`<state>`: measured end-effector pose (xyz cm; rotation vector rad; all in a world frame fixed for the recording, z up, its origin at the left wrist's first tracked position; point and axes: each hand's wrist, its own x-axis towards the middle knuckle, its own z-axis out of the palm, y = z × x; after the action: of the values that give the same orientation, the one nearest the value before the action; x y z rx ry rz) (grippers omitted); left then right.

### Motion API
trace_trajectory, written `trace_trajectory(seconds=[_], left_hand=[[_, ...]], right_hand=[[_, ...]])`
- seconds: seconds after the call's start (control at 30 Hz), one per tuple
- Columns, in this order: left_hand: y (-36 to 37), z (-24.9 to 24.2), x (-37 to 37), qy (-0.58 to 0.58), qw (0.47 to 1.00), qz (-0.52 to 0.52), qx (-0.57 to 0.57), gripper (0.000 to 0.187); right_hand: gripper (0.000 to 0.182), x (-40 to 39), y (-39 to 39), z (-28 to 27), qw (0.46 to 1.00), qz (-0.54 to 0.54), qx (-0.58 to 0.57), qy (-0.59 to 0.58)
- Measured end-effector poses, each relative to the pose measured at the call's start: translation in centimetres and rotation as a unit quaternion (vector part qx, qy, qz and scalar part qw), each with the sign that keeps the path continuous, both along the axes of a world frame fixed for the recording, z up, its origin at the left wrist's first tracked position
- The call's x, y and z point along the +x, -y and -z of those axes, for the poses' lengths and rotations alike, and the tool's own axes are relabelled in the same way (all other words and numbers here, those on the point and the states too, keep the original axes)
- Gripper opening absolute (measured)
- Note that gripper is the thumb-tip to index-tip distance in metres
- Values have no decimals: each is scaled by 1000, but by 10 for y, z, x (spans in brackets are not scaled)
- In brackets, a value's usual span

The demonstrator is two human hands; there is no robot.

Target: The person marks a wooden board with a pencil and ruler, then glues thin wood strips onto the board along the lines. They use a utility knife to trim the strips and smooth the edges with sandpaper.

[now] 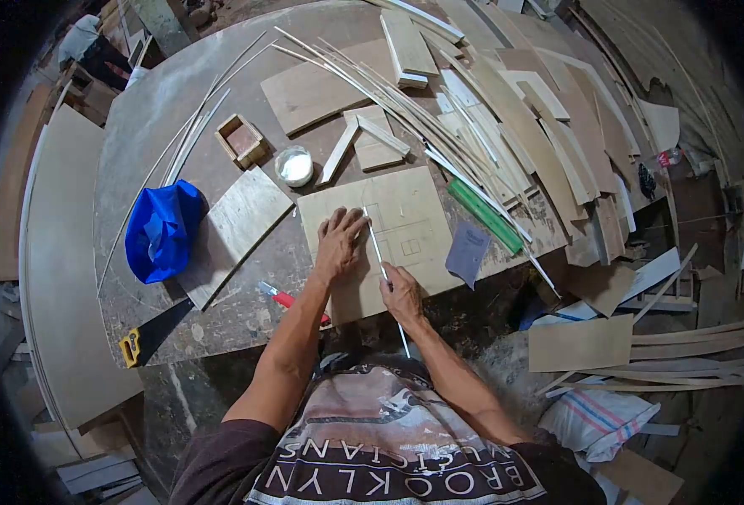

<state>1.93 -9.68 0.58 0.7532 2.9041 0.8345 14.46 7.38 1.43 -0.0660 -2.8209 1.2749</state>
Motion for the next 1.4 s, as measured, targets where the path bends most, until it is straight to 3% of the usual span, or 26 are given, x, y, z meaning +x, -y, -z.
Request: trace_trajectory(seconds=[0.23, 0.67, 0.73, 0.87, 1.1, 1.4], left_hand=[[5, -1, -7, 13, 1000, 10, 19, 51], [2, 1, -10, 11, 1000, -9, 4, 45], [1, -3, -9, -11, 1000, -13, -18, 42], [2, -10, -9, -17, 999, -7, -32, 38], [4, 6, -9, -23, 1000, -10, -11, 42], [3, -4, -8, -32, 999, -10, 12, 41]], right_hand=[[36, 1, -3, 9, 997, 30, 19, -74], [28, -1, 14, -6, 997, 54, 23, -59], [19, -9, 20, -11, 989, 75, 123, -35], [15, -63, 24, 18, 984, 143, 65, -88], [10, -93, 44, 14, 975, 212, 60, 26], [12, -94, 44, 3, 975, 209, 70, 40]])
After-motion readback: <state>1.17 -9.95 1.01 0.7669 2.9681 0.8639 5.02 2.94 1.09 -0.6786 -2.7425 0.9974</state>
